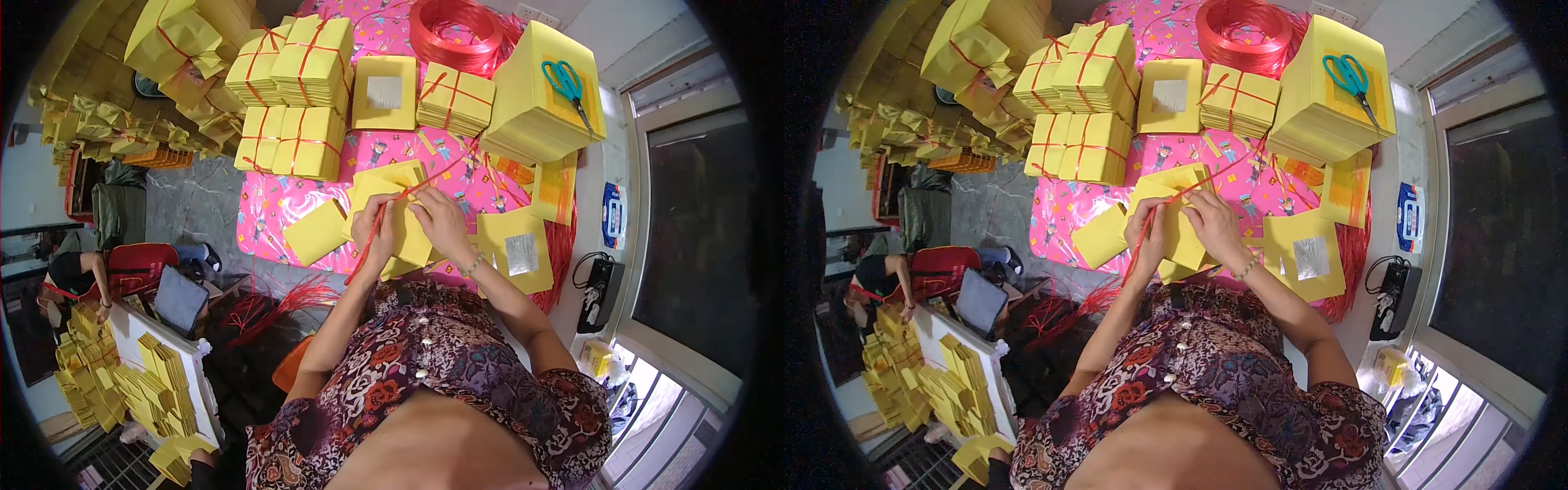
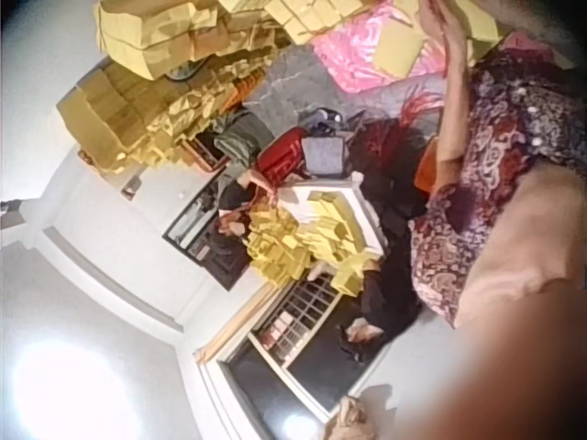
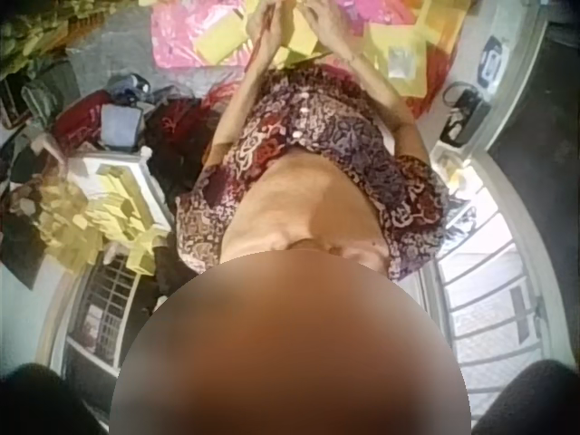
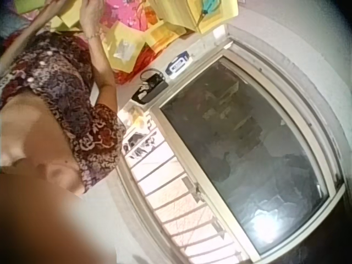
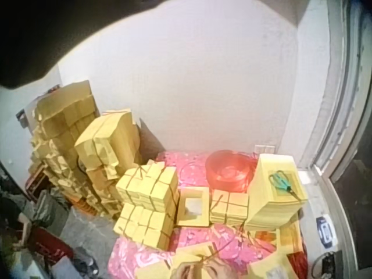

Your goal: Bundling stacks of yellow paper with red ribbon.

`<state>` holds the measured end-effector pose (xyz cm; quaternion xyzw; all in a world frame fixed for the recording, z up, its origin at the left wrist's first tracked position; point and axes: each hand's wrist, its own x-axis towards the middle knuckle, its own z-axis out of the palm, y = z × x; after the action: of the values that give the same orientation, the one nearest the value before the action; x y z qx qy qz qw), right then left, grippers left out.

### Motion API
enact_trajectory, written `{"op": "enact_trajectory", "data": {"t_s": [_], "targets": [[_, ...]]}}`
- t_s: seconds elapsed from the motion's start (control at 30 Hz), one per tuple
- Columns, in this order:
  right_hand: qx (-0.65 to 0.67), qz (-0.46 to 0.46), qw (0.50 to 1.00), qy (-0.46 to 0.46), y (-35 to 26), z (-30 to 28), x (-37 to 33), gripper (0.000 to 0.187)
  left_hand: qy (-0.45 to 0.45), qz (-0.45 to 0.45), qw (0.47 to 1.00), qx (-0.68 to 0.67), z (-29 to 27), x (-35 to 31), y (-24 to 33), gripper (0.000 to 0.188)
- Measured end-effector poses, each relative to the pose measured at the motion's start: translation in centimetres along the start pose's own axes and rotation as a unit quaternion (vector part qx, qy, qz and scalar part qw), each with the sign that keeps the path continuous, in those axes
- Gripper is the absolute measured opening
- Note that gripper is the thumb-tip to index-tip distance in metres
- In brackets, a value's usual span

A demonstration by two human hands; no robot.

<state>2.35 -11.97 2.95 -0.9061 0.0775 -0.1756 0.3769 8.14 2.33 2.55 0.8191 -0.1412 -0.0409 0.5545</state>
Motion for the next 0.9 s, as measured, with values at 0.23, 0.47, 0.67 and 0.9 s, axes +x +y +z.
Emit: {"op": "enact_trajectory", "data": {"t_s": [0.23,0.47,0.67,0.9], "targets": [[-0.007,-0.002,0.999,-0.05,-0.8,-1.3,1.0,0.029,0.001,-0.004,1.0,-0.004,-0.2,0.0,-0.2,0.01],[0.151,0.101,0.983,0.024,-3.1,-1.0,1.4,0.022,0.002,0.032,0.999,-0.006,-0.2,0.1,0.1,0.009],[-0.04,0.022,0.998,0.043,-2.7,-0.3,1.7,0.016,0.021,0.039,0.998,-0.054,-0.1,-0.4,-0.7,0.01],[-0.117,0.02,0.99,0.072,-0.6,1.5,1.2,0.019,-0.013,0.125,0.992,-0.028,-1.4,-0.8,-1.2,0.009]]}}
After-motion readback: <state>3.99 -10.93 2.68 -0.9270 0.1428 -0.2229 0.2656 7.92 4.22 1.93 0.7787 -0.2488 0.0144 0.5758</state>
